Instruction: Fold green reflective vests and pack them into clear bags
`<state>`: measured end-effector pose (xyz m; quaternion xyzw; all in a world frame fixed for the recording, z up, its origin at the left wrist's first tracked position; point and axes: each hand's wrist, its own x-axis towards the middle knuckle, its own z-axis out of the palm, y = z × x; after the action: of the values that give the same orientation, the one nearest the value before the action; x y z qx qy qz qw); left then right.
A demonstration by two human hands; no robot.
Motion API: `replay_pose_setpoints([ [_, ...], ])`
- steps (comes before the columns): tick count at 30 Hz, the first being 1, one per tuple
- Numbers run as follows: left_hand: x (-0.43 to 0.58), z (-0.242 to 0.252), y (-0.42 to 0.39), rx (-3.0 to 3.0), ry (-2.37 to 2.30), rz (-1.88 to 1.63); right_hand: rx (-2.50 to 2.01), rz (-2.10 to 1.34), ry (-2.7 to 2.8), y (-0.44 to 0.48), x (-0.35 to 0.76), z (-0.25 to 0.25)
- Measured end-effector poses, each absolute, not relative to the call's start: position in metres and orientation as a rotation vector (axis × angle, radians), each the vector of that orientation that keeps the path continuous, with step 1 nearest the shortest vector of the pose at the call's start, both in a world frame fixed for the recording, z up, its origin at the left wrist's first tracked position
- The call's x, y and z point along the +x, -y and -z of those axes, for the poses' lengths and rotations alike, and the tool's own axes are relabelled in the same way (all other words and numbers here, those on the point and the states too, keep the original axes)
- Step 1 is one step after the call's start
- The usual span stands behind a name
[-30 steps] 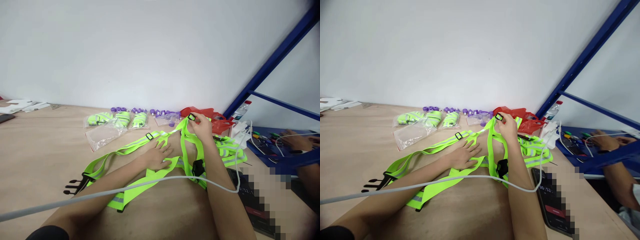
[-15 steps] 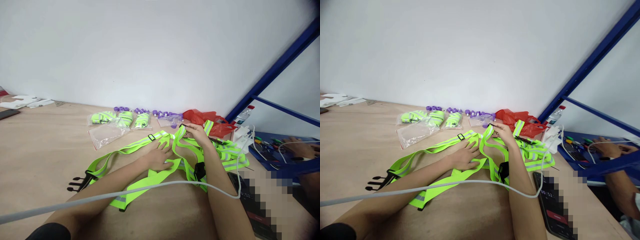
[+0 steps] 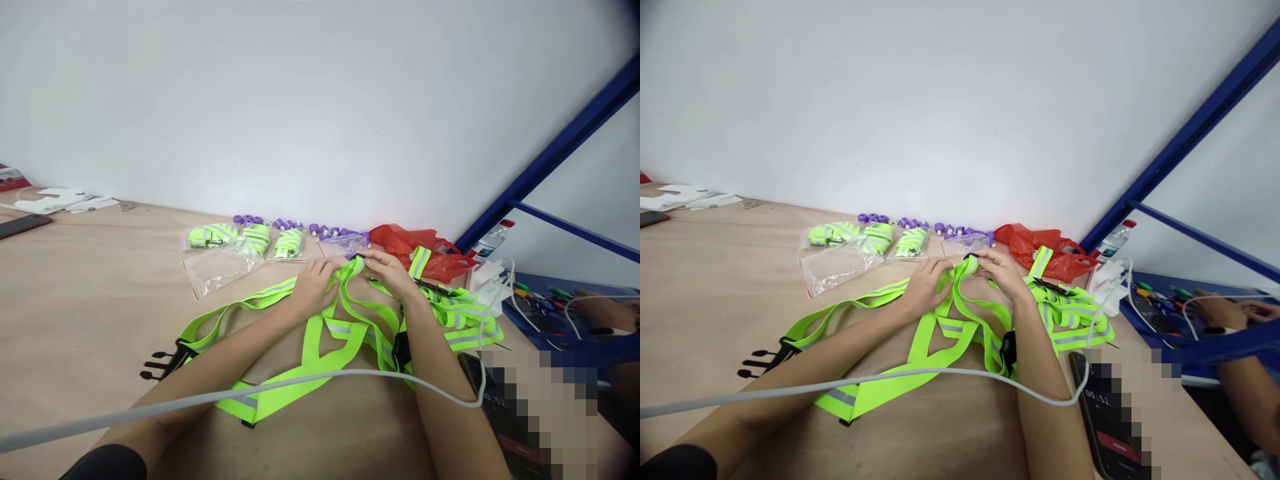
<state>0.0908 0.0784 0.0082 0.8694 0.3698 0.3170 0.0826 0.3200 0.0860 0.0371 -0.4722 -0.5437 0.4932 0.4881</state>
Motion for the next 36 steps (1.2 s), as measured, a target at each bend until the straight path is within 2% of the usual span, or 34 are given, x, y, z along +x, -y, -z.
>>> replay_pose_setpoints([
  [5, 0.090, -0.016, -0.088, 2.597, -1.188, -0.984, -1.037, -1.336, 1.376, -0.086, 0.299, -0.039],
  [14, 0.079, -0.021, -0.098, 2.564, -1.310, -0.794, -1.302, -1.223, 1.473, -0.083, 0.274, -0.042],
  [18, 0.076, -0.027, -0.100, 2.521, -1.379, -0.784, -1.421, -1.035, 1.693, -0.074, 0.263, -0.048],
  [26, 0.074, -0.027, -0.103, 2.475, -1.338, -0.856, -1.655, -0.391, 2.067, -0.071, 0.257, -0.052],
  [36, 0.074, -0.028, -0.103, 2.491, -1.183, -0.910, -1.521, -0.352, 2.106, -0.073, 0.257, -0.049],
])
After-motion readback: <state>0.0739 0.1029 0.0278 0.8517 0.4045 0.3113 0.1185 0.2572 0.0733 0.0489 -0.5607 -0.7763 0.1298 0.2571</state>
